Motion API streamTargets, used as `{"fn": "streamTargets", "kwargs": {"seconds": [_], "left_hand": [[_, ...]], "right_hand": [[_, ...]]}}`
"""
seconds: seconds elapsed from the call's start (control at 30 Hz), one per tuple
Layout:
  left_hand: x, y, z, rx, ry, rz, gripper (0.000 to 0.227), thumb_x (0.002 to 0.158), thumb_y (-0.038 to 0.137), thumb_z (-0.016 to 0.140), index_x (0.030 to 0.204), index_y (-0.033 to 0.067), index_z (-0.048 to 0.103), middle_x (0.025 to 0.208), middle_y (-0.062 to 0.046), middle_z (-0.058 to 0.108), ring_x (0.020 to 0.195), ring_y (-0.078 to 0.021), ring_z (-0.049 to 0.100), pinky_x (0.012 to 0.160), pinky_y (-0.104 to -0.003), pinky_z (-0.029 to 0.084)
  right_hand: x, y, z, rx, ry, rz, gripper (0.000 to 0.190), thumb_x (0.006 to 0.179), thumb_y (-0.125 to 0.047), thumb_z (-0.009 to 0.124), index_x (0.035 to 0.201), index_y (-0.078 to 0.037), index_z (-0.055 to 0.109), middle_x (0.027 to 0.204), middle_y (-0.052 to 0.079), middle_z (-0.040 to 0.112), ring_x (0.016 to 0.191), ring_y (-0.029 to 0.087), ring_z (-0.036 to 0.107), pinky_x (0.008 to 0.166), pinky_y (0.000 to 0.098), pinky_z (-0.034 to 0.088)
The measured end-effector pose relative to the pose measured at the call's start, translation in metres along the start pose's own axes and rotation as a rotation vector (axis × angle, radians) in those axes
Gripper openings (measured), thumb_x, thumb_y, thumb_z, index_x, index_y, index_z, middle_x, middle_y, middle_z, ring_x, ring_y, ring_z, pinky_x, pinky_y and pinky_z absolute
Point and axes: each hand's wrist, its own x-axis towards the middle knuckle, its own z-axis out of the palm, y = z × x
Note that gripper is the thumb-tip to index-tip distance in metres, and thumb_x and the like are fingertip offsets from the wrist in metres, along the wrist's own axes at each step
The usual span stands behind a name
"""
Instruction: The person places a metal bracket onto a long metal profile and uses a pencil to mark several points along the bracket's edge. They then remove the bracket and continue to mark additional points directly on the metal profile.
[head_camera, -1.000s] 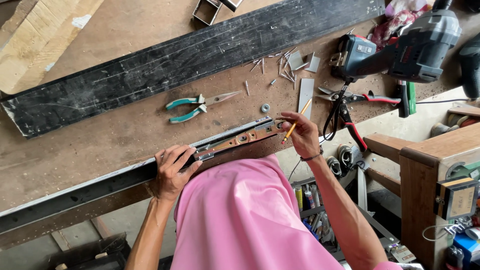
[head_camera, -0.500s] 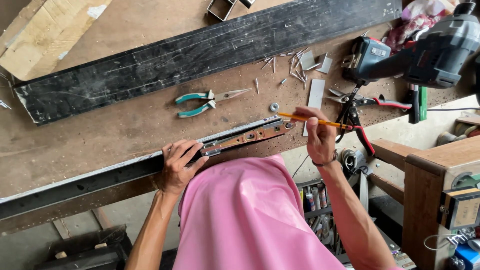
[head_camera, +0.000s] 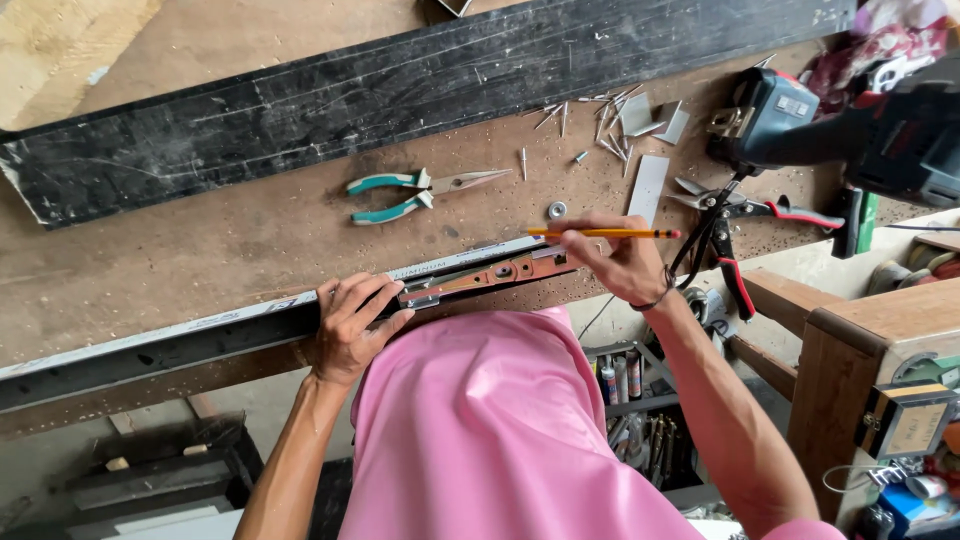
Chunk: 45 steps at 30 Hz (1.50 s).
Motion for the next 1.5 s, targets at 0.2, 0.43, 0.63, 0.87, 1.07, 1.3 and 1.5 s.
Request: {"fn": "streamTargets", "kwargs": {"seconds": [0.2, 0.43, 0.63, 0.87, 1.07, 1.3, 1.5], "left_hand": [[0.006, 0.003, -0.002, -0.009, -0.006, 0.001, 0.033, 0.091, 0.037, 0.079, 0.117, 0.0170, 0.076, 0.114, 0.001, 0.073, 0.105, -0.0208, 0.067, 0.096, -0.040, 0.041], [0.004, 0.002, -0.001, -0.016, -0.015, -0.023, 0.035, 0.088, 0.037, 0.081, 0.116, 0.0168, 0.077, 0.115, 0.000, 0.073, 0.104, -0.0216, 0.067, 0.095, -0.041, 0.042], [0.005, 0.002, -0.001, -0.037, -0.007, -0.016, 0.032, 0.091, 0.036, 0.079, 0.115, 0.0143, 0.078, 0.115, -0.002, 0.074, 0.103, -0.0231, 0.068, 0.093, -0.041, 0.042], [0.005, 0.002, 0.000, -0.032, 0.003, -0.016, 0.032, 0.091, 0.036, 0.079, 0.115, 0.0143, 0.078, 0.114, -0.003, 0.074, 0.103, -0.0238, 0.068, 0.091, -0.042, 0.043], [0.005, 0.001, 0.000, -0.029, 0.007, -0.004, 0.032, 0.091, 0.035, 0.080, 0.115, 0.0140, 0.078, 0.114, -0.003, 0.074, 0.102, -0.0243, 0.068, 0.090, -0.043, 0.043], [0.003, 0.001, 0.001, -0.034, 0.011, -0.013, 0.033, 0.090, 0.035, 0.080, 0.115, 0.0140, 0.077, 0.114, -0.003, 0.074, 0.102, -0.0241, 0.067, 0.091, -0.043, 0.042], [0.002, 0.000, 0.003, -0.032, 0.025, 0.000, 0.033, 0.090, 0.036, 0.080, 0.115, 0.0145, 0.078, 0.114, -0.003, 0.074, 0.102, -0.0243, 0.068, 0.090, -0.042, 0.043]], "right_hand": [[0.013, 0.009, -0.003, -0.026, -0.090, 0.158, 0.011, 0.096, -0.015, 0.071, 0.100, -0.007, 0.078, 0.073, 0.009, 0.073, 0.071, 0.016, 0.061, 0.069, 0.0324, 0.048], [0.025, 0.023, -0.009, -0.030, -0.171, 0.220, 0.016, 0.097, -0.013, 0.066, 0.097, -0.006, 0.081, 0.067, 0.011, 0.073, 0.063, 0.016, 0.058, 0.067, 0.0305, 0.049], [0.030, 0.030, -0.008, -0.053, -0.249, 0.217, 0.018, 0.099, -0.014, 0.065, 0.096, -0.002, 0.079, 0.065, 0.012, 0.073, 0.057, 0.022, 0.065, 0.062, 0.0307, 0.050], [0.037, 0.025, -0.009, -0.057, -0.295, 0.213, 0.018, 0.099, -0.014, 0.065, 0.094, -0.004, 0.079, 0.065, 0.011, 0.074, 0.056, 0.019, 0.064, 0.059, 0.0285, 0.050], [0.038, 0.031, -0.009, -0.078, -0.316, 0.178, 0.018, 0.099, -0.014, 0.064, 0.094, -0.004, 0.079, 0.065, 0.011, 0.074, 0.053, 0.019, 0.066, 0.053, 0.0261, 0.049], [0.039, 0.038, -0.010, -0.076, -0.317, 0.185, 0.020, 0.100, -0.014, 0.063, 0.094, -0.003, 0.078, 0.066, 0.013, 0.075, 0.053, 0.020, 0.067, 0.053, 0.0271, 0.049], [0.041, 0.036, -0.011, -0.057, -0.335, 0.184, 0.018, 0.099, -0.014, 0.064, 0.096, -0.005, 0.079, 0.064, 0.009, 0.074, 0.039, 0.011, 0.045, 0.042, 0.0233, 0.036]]}}
